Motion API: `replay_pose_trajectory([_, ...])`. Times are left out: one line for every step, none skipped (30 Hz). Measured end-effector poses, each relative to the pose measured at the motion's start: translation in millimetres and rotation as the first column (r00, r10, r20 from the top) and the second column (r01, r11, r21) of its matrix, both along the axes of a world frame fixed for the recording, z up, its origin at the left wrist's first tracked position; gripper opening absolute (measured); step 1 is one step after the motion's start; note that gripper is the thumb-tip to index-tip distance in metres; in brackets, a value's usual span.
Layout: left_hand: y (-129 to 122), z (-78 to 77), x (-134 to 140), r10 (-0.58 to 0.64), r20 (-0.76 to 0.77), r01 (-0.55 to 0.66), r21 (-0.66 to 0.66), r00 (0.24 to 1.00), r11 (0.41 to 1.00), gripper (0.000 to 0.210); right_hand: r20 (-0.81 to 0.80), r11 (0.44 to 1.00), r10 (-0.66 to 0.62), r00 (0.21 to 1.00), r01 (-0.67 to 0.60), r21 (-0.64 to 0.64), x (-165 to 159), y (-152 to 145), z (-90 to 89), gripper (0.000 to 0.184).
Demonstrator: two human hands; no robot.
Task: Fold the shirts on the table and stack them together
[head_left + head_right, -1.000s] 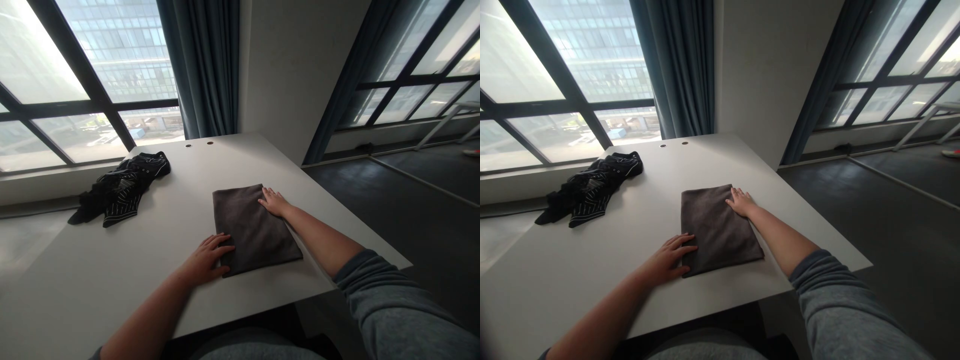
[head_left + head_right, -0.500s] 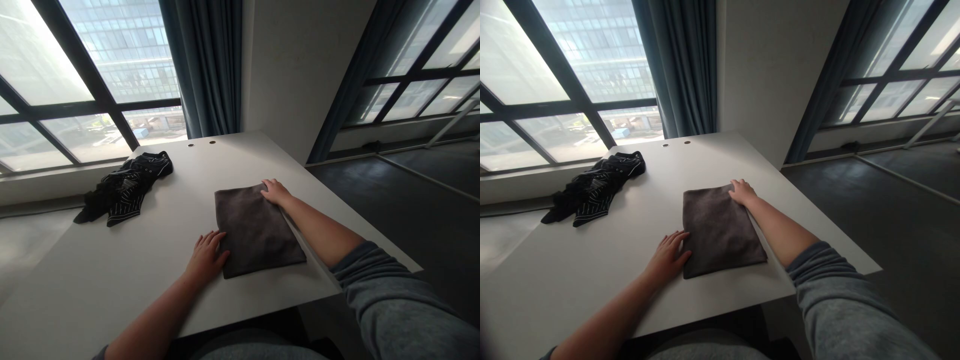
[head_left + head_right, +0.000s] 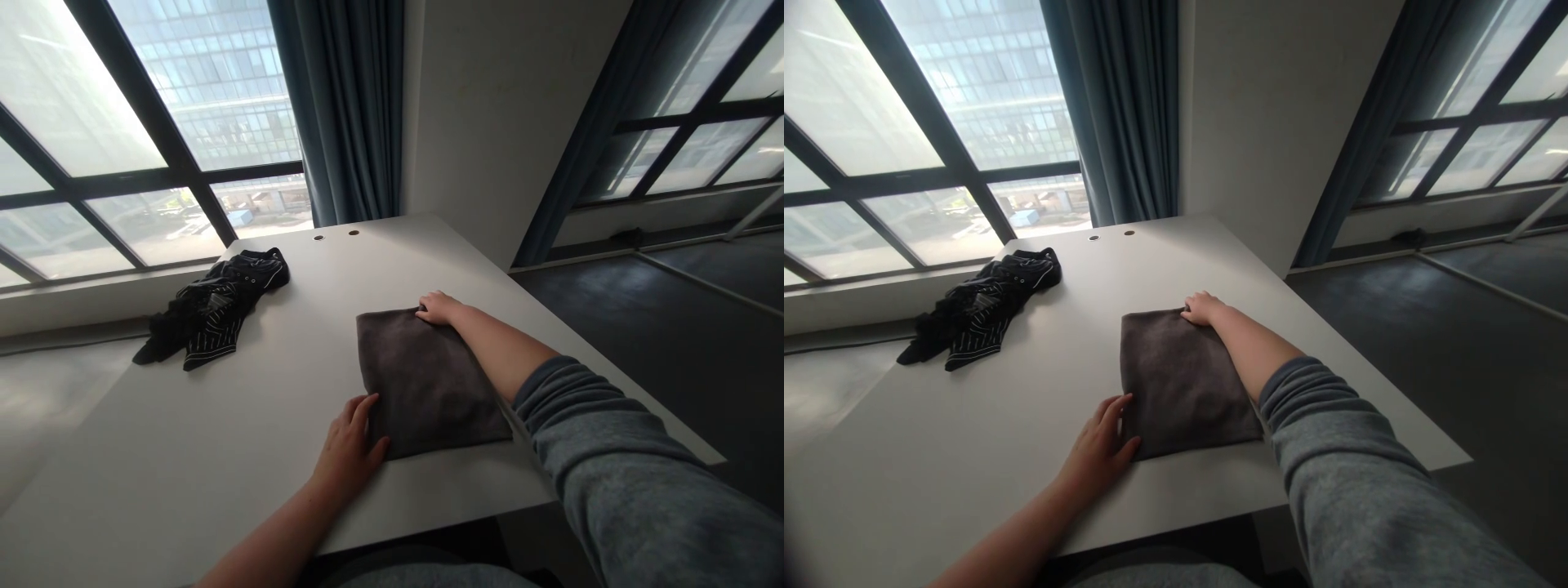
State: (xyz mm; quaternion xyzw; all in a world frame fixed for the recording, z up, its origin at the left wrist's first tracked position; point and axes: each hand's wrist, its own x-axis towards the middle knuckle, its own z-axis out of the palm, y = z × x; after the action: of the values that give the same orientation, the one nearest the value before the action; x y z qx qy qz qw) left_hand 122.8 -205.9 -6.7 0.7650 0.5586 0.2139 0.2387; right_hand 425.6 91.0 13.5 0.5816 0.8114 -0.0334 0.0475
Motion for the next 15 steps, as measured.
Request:
replay_pose_trajectory([-2.6, -2.0, 1.0, -0.013, 0.039, 0.013, -0.007, 0.999, 1.0, 0.07, -0.008, 1.0, 0.031, 0.999, -0.031, 0.004, 1.8, 2.6, -0.9, 0.04])
replay_pose_trajectory([-4.9, -3.4, 2.2, -0.008, 0.063, 0.009, -0.021, 0.998, 1.0, 0.071, -0.016, 0.998, 0.065, 0.998, -0.065, 0.01, 3.5, 4.7, -1.7, 0.038])
replay_pose_trajectory([-6.8, -3.8, 3.5, 0.014, 0.069, -0.011, -0.042, 0.997, 0.999, 0.073, -0.025, 0.995, 0.095, 0.995, -0.095, 0.016, 5.1, 6.2, -2.3, 0.037])
replay_pose_trajectory([-8.1, -3.3, 4.7, 0.048, 0.057, -0.044, -0.069, 0.997, 0.997, 0.075, -0.037, 0.993, 0.114, 0.993, -0.113, 0.019, 6.6, 7.2, -2.8, 0.036])
replay_pose_trajectory([-8.7, -1.9, 5.7, 0.081, 0.027, -0.078, -0.098, 0.996, 0.992, 0.078, -0.049, 0.993, 0.118, 0.992, -0.117, 0.014, 7.9, 7.7, -3.1, 0.036])
replay_pose_trajectory([-8.7, 0.5, 6.4, 0.104, -0.015, -0.105, -0.129, 0.994, 0.986, 0.08, -0.06, 0.994, 0.111, 0.992, -0.111, 0.007, 9.2, 7.8, -3.1, 0.037])
replay_pose_trajectory([-8.2, 3.6, 6.9, 0.114, -0.064, -0.122, -0.157, 0.991, 0.98, 0.081, -0.07, 0.995, 0.097, 0.993, -0.098, -0.001, 10.4, 7.6, -3.1, 0.037])
replay_pose_trajectory([-7.4, 7.1, 7.3, 0.111, -0.117, -0.131, -0.18, 0.987, 0.975, 0.08, -0.08, 0.996, 0.083, 0.993, -0.084, -0.007, 11.6, 7.4, -2.9, 0.038])
replay_pose_trajectory([-6.3, 10.7, 7.6, 0.101, -0.17, -0.133, -0.195, 0.98, 0.972, 0.077, -0.089, 0.997, 0.073, 0.993, -0.074, -0.01, 12.7, 7.1, -2.7, 0.038])
replay_pose_trajectory([-5.3, 14.2, 8.0, 0.087, -0.218, -0.132, -0.201, 0.972, 0.971, 0.073, -0.098, 0.998, 0.068, 0.993, -0.07, -0.01, 13.7, 7.0, -2.5, 0.038])
replay_pose_trajectory([-4.2, 17.3, 8.5, 0.073, -0.259, -0.128, -0.201, 0.963, 0.971, 0.069, -0.105, 0.998, 0.066, 0.992, -0.068, -0.01, 14.5, 7.0, -2.2, 0.038])
replay_pose_trajectory([-3.1, 19.9, 9.0, 0.06, -0.291, -0.122, -0.198, 0.955, 0.973, 0.066, -0.111, 0.998, 0.067, 0.992, -0.068, -0.009, 15.2, 7.4, -2.0, 0.038])
replay_pose_trajectory([-1.8, 22.1, 9.5, 0.045, -0.311, -0.111, -0.197, 0.949, 0.974, 0.062, -0.113, 0.998, 0.068, 0.991, -0.069, -0.008, 15.7, 8.1, -1.8, 0.038])
replay_pose_trajectory([0.2, 24.0, 9.8, 0.027, -0.322, -0.096, -0.201, 0.946, 0.975, 0.059, -0.113, 0.997, 0.07, 0.991, -0.071, -0.005, 16.1, 9.3, -1.6, 0.037])
replay_pose_trajectory([3.1, 25.9, 9.6, 0.007, -0.324, -0.079, -0.208, 0.946, 0.975, 0.056, -0.111, 0.997, 0.072, 0.991, -0.073, -0.004, 16.3, 10.8, -1.5, 0.037])
